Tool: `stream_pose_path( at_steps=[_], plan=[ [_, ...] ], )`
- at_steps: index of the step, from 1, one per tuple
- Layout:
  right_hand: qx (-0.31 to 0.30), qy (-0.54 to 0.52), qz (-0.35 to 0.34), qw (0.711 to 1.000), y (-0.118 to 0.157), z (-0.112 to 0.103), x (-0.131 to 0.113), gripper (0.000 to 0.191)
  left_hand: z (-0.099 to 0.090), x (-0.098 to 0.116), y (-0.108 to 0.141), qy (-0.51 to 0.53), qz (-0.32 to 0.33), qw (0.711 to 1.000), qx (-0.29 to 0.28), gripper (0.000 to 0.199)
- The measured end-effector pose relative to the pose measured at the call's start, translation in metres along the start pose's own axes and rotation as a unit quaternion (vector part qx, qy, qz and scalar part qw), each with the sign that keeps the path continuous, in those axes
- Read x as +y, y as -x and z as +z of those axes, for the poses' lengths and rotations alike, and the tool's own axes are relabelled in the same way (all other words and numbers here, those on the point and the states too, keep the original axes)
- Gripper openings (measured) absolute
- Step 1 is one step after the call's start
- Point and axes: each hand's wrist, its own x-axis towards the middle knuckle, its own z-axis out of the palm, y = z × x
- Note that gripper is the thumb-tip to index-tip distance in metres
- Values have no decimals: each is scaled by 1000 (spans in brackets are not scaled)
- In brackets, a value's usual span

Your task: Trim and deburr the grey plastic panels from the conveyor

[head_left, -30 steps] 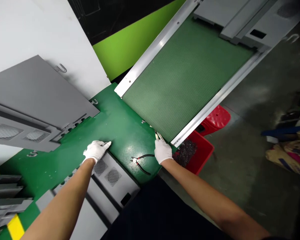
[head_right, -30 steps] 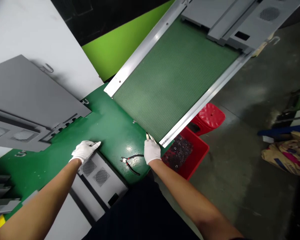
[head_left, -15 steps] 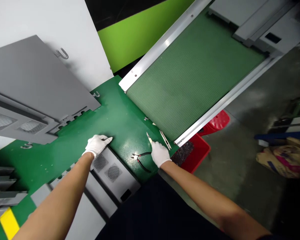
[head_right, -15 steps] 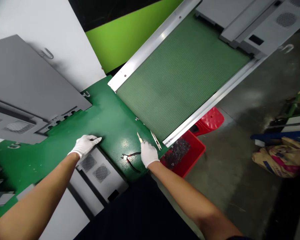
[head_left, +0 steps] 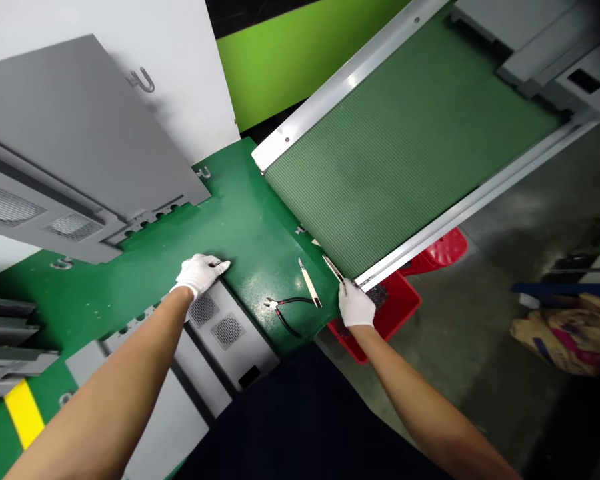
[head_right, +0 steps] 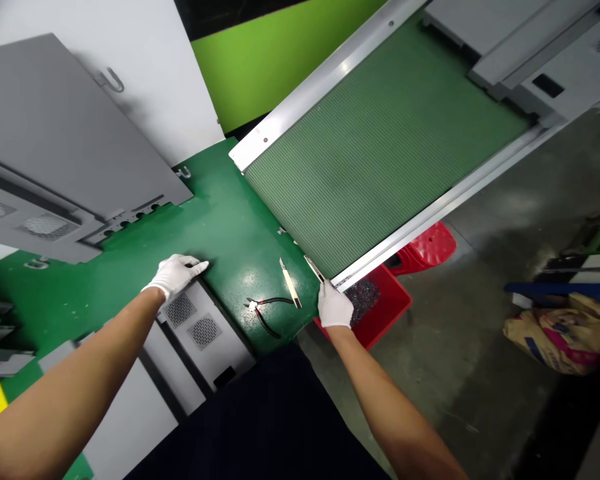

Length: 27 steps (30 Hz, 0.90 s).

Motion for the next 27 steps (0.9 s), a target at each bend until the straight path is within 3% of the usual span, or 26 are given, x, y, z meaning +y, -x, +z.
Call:
stream_pose_path(
  at_steps=[3, 6, 9, 11, 16, 19, 23, 27],
  plan=[
    [-8, -38, 6, 999, 15, -11, -15, 42, -6, 0, -3, -4, -14, 999, -33, 64],
    [-65, -61, -114, 989, 44, -18, -52, 50, -12, 2, -10, -17, -24, 996, -86, 68],
    [-105, -24, -236, 966, 71, -20, -92, 92, -17, 7, -15, -45, -35, 992, -113, 70],
    [-112, 14, -257, 960, 83, -20, -110, 100, -18, 9, -16, -69, -36, 991, -112, 68],
    [-138, 37, -240, 960, 81, -22, -122, 54, -16, 1, -17, -34, 40, 992, -112, 63],
    [-228, -24, -200, 953, 68, -24, -129, 40, -21, -4, -23, 2, 82, 984, -158, 61],
    [-369, -151, -201, 895, 49, -25, -158, 18, -29, -3, -37, -4, 100, 971, -217, 58],
    [-412, -188, -243, 858, 32, -24, -202, 26, -29, -5, -52, -21, 121, 962, -245, 54]
  ],
)
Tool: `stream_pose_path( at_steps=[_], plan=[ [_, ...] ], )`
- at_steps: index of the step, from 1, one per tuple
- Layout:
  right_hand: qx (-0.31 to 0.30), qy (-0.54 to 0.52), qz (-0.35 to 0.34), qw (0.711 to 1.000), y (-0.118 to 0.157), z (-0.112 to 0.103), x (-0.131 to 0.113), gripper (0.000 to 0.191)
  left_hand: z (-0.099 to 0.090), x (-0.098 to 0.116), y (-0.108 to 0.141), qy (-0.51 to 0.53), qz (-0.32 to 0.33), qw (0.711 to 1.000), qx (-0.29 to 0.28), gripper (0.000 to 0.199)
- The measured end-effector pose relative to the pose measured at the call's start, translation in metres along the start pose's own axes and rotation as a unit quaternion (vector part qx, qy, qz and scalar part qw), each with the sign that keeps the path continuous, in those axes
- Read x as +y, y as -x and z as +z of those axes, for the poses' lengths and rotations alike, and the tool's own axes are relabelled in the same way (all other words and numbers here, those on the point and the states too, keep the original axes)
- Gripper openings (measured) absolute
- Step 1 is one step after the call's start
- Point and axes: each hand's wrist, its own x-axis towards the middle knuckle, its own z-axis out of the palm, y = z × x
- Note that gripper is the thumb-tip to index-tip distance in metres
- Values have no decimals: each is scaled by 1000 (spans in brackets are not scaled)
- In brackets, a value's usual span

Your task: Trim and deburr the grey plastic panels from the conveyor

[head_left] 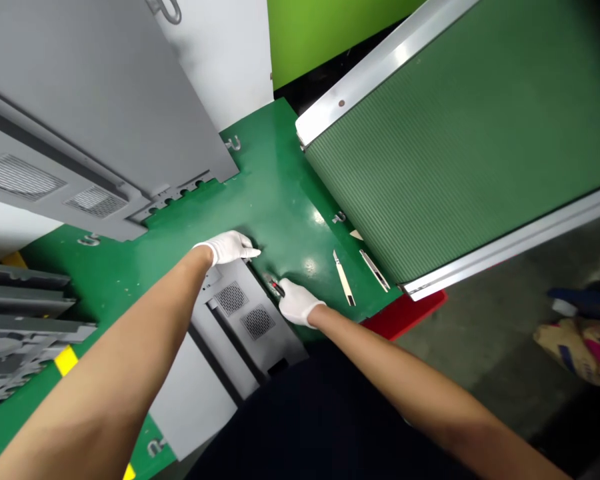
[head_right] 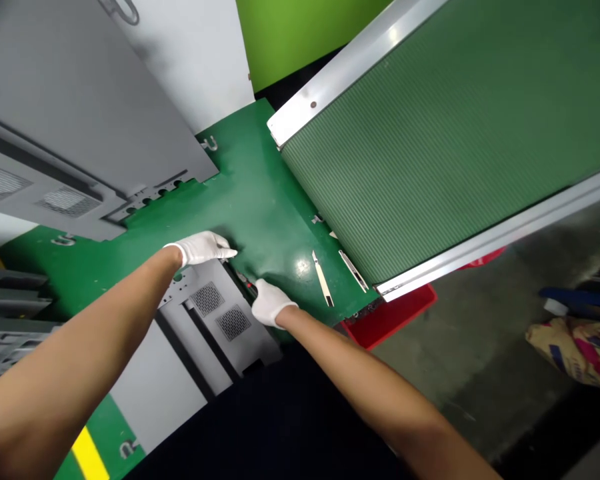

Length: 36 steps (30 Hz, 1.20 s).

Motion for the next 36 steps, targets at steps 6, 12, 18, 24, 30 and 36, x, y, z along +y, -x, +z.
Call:
stream_pose_path(
  at_steps=[6, 12, 18, 24, 30, 36],
  plan=[
    [2, -11, -36, 999, -28, -5, -28, 23, -1, -5, -8, -7, -1, 1000, -16, 46],
    [13, -46, -16, 999, -25, 0, -26, 60, 1, -6, -13, -7, -13, 1000, -13, 44],
    [38, -38, -35, 998, -28, 4, -28, 66, 4, -5, -15, -25, -26, 999, 2, 44],
    [47, -33, -44, 997, -30, 5, -24, 65, 7, -9, -17, -23, -25, 999, 9, 44],
    [50, -23, -50, 997, -29, 4, -24, 63, 8, -13, -15, -5, 4, 1000, 13, 46],
    [55, -18, -48, 997, -30, 7, -27, 61, 9, -14, -14, -5, 9, 1000, 16, 46]
  ],
)
